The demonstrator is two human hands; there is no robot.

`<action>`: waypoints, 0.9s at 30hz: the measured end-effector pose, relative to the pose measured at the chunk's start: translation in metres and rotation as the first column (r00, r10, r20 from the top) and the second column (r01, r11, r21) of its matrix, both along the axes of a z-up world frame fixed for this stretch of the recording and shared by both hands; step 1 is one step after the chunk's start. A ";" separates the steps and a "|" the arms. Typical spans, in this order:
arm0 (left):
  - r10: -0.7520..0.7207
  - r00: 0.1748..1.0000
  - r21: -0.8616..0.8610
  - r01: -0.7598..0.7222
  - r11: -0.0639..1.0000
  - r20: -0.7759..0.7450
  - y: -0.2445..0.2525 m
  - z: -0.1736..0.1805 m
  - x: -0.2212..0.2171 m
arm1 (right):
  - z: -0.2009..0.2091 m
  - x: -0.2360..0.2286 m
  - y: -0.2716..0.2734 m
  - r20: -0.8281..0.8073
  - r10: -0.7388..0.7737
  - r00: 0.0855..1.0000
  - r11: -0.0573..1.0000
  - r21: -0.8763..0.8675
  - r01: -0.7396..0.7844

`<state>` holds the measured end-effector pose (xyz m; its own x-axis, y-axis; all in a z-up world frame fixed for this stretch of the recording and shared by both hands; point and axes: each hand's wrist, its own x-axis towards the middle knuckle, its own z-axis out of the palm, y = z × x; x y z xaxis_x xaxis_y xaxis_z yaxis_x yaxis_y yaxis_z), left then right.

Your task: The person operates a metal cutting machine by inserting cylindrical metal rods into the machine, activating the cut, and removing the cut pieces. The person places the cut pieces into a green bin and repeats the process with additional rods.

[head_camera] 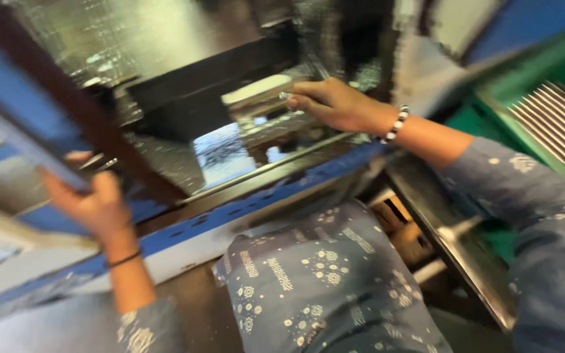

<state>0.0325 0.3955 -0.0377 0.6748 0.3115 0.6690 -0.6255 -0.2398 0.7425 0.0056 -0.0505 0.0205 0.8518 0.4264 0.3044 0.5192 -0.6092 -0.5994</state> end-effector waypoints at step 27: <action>-0.039 0.998 0.054 0.042 0.998 -0.055 -0.178 0.013 -0.015 | 0.081 -0.188 -0.178 0.756 -0.412 0.509 0.792 0.021 0.610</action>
